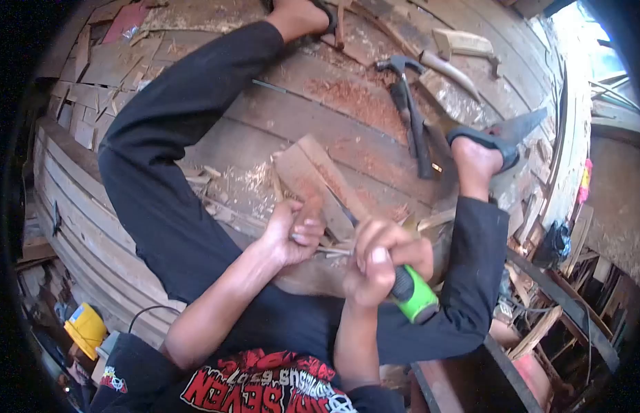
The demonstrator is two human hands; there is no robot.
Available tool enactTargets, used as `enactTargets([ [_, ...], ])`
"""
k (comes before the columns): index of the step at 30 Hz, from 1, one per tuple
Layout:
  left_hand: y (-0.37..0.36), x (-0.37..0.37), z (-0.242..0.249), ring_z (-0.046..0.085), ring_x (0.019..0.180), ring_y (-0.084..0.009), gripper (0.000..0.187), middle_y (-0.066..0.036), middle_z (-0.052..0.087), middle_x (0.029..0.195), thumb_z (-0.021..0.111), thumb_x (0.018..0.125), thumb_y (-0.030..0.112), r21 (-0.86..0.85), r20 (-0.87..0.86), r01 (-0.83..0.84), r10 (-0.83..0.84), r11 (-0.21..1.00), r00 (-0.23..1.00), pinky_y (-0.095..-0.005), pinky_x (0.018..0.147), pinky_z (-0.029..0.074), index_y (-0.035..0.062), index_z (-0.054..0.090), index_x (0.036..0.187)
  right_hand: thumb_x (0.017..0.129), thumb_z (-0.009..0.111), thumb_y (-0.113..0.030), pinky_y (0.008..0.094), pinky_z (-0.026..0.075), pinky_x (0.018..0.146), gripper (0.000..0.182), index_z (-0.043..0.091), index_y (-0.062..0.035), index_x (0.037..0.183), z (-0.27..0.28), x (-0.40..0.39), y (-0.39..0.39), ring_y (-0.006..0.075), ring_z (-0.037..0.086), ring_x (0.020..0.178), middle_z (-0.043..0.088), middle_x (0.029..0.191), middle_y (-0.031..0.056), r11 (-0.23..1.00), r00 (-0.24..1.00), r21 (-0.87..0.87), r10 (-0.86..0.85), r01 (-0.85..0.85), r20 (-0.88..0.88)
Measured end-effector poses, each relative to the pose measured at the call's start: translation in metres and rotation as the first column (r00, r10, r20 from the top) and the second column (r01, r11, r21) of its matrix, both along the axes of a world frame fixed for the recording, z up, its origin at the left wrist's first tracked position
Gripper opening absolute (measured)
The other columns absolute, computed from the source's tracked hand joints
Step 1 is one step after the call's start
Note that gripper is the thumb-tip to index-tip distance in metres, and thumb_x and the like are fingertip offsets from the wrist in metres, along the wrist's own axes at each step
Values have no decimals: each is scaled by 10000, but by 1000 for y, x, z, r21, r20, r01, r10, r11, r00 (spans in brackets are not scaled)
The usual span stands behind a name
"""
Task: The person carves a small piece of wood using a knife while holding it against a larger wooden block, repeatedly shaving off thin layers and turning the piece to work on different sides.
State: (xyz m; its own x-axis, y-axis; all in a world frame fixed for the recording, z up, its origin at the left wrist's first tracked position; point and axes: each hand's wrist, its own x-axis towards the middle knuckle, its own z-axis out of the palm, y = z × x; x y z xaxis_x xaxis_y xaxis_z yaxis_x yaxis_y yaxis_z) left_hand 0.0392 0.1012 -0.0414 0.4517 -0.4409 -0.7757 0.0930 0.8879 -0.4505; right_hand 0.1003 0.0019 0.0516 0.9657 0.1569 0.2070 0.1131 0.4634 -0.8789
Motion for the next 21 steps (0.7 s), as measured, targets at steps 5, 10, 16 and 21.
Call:
enactTargets([
  [5, 2, 4, 3, 370, 428, -80, 236, -3, 435, 636, 361, 944, 312, 45, 32, 69, -70, 997, 997, -209, 346, 288, 90, 395, 871, 870, 488, 1, 238, 275, 444, 178, 354, -96, 805, -44, 1, 4, 58, 319, 468, 332, 572, -26, 934, 989, -356, 18, 35, 146],
  [10, 1, 3, 7, 372, 404, -76, 254, -10, 444, 626, 333, 959, 314, -7, -45, 16, -16, 1000, 999, -191, 324, 293, 79, 416, 911, 889, 485, -48, 242, 256, 435, 204, 326, -109, 776, -23, 3, 5, 52, 307, 462, 349, 569, -30, 970, 994, -220, -90, 101, 59],
  [16, 5, 9, 11, 371, 396, -71, 264, -16, 453, 624, 319, 965, 292, 23, -5, 22, -22, 999, 1000, -187, 308, 295, 61, 415, 883, 836, 561, 5, 253, 329, 481, 230, 369, -88, 750, 5, 10, 6, 75, 389, 512, 420, 602, 0, 998, 1000, -66, -5, 5, 6],
  [21, 4, 7, 10, 375, 407, -72, 281, -13, 432, 626, 329, 963, 313, 22, 25, 9, -9, 1000, 1000, -181, 323, 297, 55, 414, 891, 833, 546, -3, 257, 271, 426, 260, 326, -99, 734, -28, 1, 16, 57, 304, 444, 332, 546, -34, 960, 997, -280, 16, 6, 78],
])
